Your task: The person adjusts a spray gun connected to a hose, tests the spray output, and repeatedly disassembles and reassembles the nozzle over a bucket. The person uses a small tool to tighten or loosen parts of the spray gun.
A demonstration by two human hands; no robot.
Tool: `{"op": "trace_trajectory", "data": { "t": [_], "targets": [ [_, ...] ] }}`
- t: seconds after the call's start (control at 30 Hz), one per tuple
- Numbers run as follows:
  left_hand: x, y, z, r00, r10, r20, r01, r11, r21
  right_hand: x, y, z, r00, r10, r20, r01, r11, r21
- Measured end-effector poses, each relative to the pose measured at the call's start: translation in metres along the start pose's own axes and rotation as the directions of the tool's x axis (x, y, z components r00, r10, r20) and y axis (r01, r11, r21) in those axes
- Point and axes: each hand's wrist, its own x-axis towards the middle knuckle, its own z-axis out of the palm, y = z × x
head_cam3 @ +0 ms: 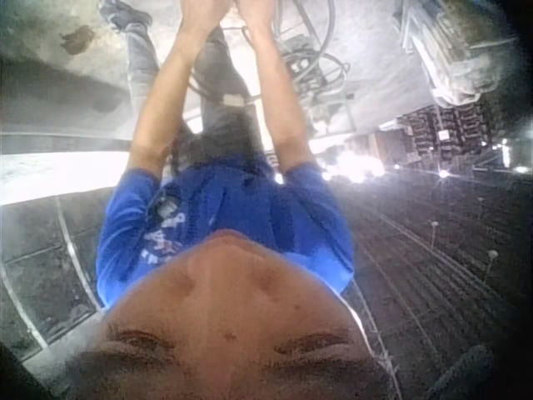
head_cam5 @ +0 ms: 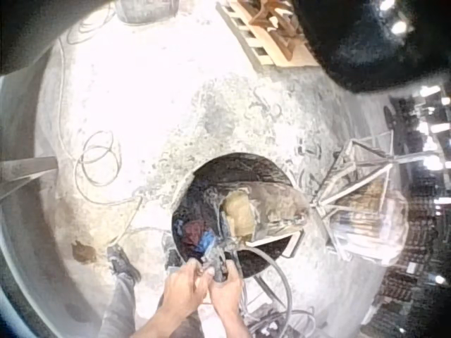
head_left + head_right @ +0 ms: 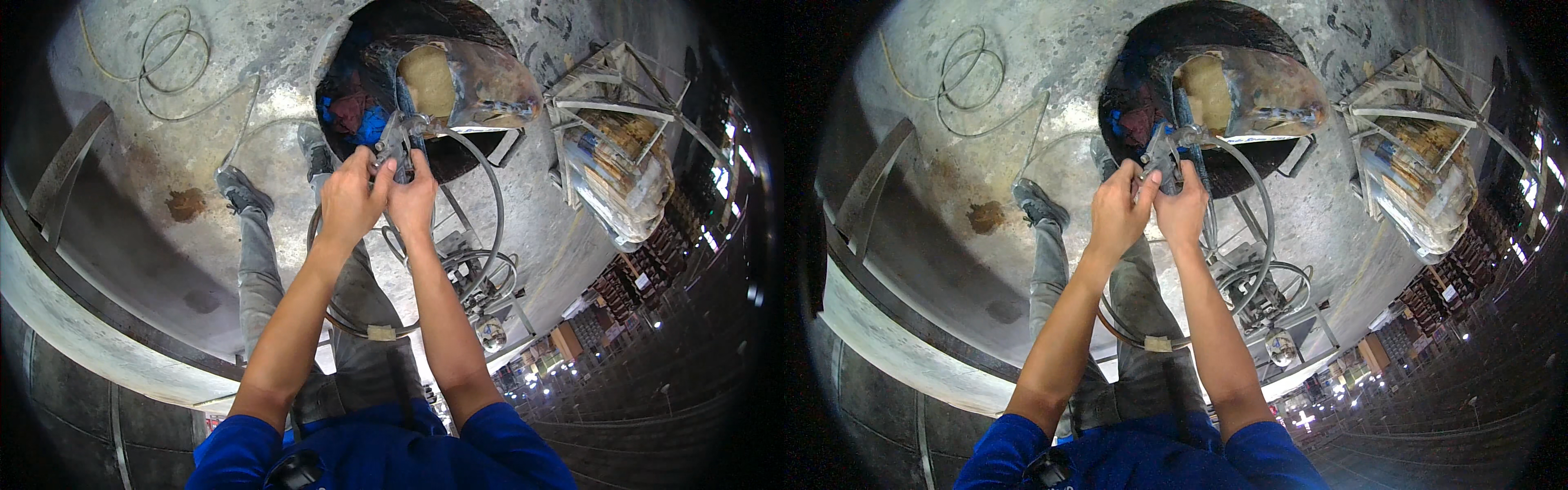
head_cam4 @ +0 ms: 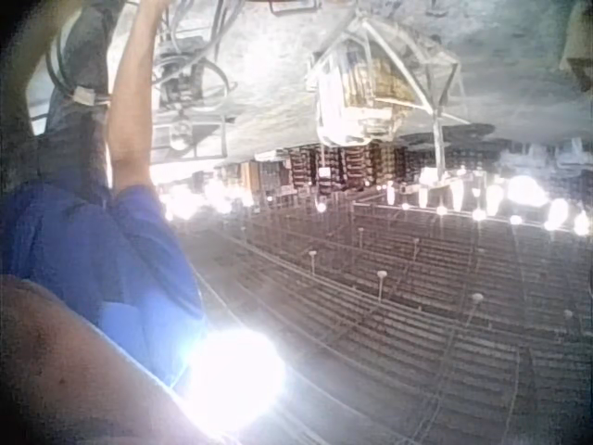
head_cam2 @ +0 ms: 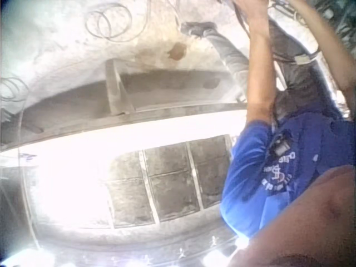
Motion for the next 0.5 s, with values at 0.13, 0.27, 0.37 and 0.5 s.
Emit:
{"op": "trace_trajectory", "data": {
  "t": [0.13,0.27,0.37,0.5],
  "targets": [
    [0.0005,0.0017,-0.0008,0.996,-0.081,0.038,0.077,0.991,0.107,-0.0008,0.0006,0.0009,1.000,-0.018,0.011,0.018,1.000,-0.001],
    [0.0021,0.0018,-0.0022,0.996,-0.055,0.065,0.051,0.997,0.060,-0.0002,0.0032,0.0019,1.000,-0.020,-0.012,0.020,1.000,0.015],
    [0.0022,0.0021,-0.0031,0.994,-0.066,0.092,0.070,0.997,-0.034,-0.0005,0.0055,0.0010,0.999,-0.031,-0.017,0.032,0.999,0.007],
    [0.0039,0.0010,-0.0025,0.980,-0.142,0.142,0.160,0.979,-0.128,0.0007,0.0080,-0.0006,0.994,-0.103,-0.044,0.101,0.994,-0.035]
  ]
}}
